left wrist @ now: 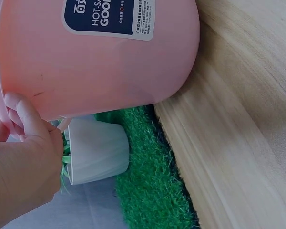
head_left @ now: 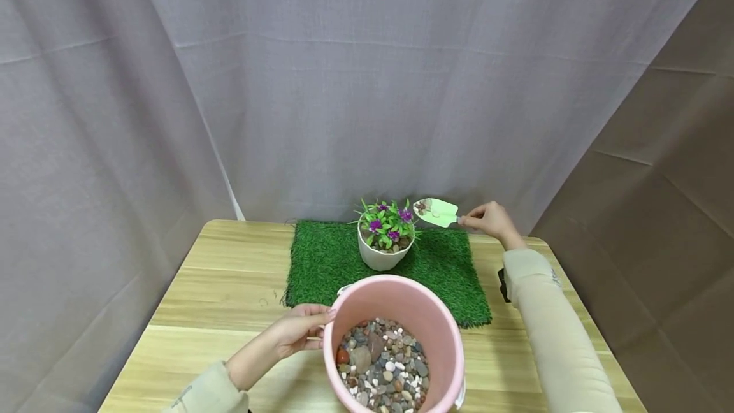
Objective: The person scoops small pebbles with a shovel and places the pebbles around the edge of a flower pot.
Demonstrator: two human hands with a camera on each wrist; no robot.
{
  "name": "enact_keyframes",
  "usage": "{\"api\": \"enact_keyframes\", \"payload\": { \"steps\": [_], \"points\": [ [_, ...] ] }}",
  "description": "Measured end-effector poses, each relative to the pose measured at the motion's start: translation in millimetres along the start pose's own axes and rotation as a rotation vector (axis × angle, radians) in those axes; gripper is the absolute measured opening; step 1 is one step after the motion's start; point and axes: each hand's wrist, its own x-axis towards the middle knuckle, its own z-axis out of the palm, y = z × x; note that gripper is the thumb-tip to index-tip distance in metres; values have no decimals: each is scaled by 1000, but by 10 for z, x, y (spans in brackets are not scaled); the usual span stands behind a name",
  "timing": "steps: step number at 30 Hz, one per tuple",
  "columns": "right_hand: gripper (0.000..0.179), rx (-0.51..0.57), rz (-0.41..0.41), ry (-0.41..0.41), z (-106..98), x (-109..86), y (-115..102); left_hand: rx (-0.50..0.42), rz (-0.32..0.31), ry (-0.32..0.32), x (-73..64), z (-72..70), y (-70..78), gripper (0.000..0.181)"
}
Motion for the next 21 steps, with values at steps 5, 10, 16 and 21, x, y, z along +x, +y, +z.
{"api": "enact_keyframes", "payload": {
  "steps": [5,10,16,21],
  "points": [
    [29,18,-5,7,150,94,2,4,-4,0,11,3,-10,39],
    [28,8,-32,31,304,235,-27,5,1,3,29,2,-11,36],
    [27,-31,-33,37,432,378,-60,13,-2,-1,52,16,-6,34],
    [25,-89,-95,48,456,463,-127,18,-6,13,34,-2,4,37]
  ]
}}
